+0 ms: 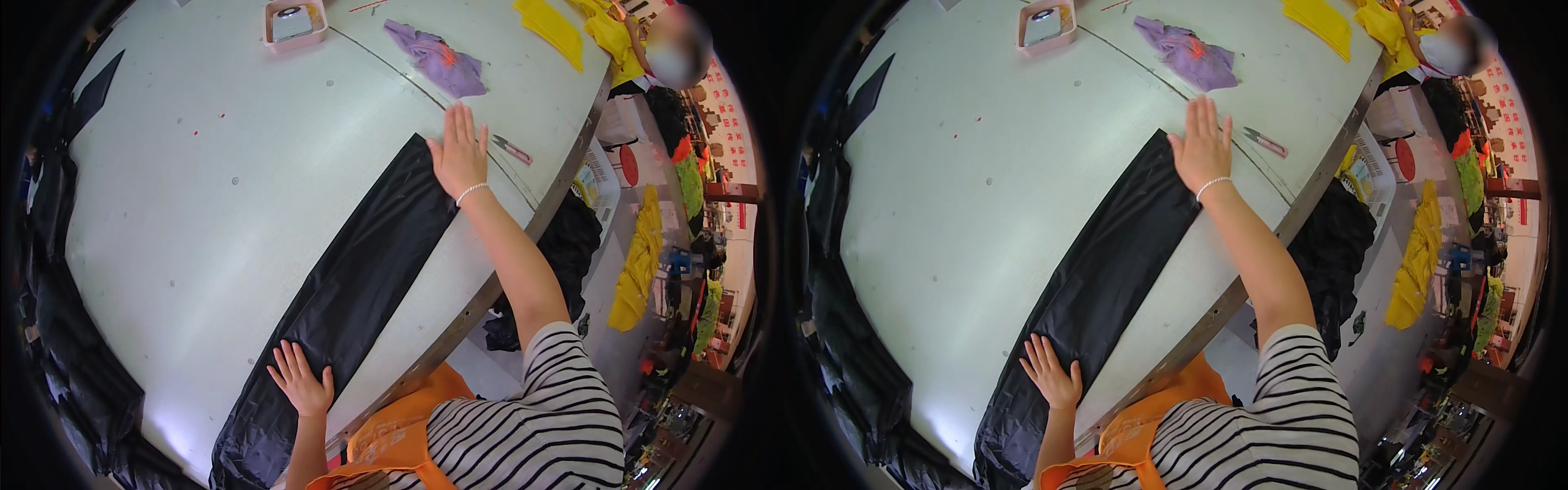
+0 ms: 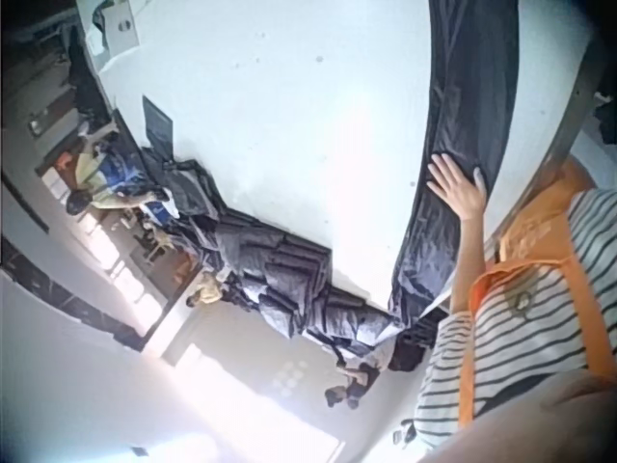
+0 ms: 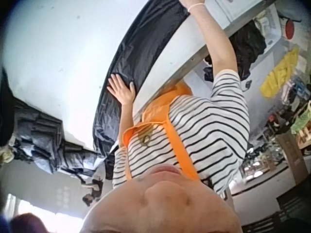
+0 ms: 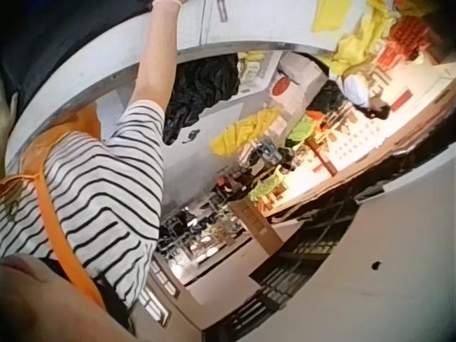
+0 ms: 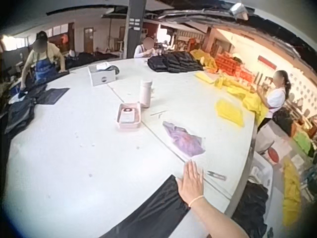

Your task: The person folds black pants on a white table, smooths them, and stacks them. They repeatedly pick up pants, fold them in half, and place them in a growing pile.

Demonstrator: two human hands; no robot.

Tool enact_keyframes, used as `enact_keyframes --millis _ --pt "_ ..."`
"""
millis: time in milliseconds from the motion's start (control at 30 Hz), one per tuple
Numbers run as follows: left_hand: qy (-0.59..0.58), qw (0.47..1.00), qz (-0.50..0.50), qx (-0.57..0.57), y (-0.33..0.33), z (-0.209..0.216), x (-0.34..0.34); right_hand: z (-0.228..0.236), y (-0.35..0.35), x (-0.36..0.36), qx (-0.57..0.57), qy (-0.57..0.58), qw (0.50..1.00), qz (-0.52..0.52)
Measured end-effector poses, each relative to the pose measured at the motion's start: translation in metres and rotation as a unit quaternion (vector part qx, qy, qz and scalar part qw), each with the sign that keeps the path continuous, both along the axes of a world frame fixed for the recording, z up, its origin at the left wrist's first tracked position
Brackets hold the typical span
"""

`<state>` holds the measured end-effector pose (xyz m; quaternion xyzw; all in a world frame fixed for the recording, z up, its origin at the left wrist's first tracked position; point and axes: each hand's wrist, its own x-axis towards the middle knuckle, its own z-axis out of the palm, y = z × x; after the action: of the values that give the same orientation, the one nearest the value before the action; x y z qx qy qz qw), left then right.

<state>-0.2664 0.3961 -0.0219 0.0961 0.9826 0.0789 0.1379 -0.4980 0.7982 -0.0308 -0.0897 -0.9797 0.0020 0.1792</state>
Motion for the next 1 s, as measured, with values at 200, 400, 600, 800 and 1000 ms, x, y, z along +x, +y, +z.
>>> enact_keyframes --millis 200,400,600,800,1000 --pt "0.025 1.000 -0.008 0.002 -0.001 -0.007 0.001 0.000 -0.085 0.073 -0.156 -0.125 0.862 0.466" --pt "0.026 1.000 0.007 0.005 -0.001 -0.009 0.005 0.003 0.064 -0.051 0.012 -0.045 0.998 0.050" --pt "-0.001 0.997 -0.010 0.078 0.012 0.020 -0.008 -0.009 0.112 -0.138 -0.146 -0.112 0.983 -0.026" --pt "0.034 0.961 -0.244 0.124 0.139 0.022 -0.083 0.036 0.066 -0.124 -0.119 -0.118 0.986 -0.022" --pt "0.051 0.971 -0.171 0.158 0.181 -0.012 -0.141 0.041 -0.028 0.035 -0.223 -0.010 0.921 0.321"
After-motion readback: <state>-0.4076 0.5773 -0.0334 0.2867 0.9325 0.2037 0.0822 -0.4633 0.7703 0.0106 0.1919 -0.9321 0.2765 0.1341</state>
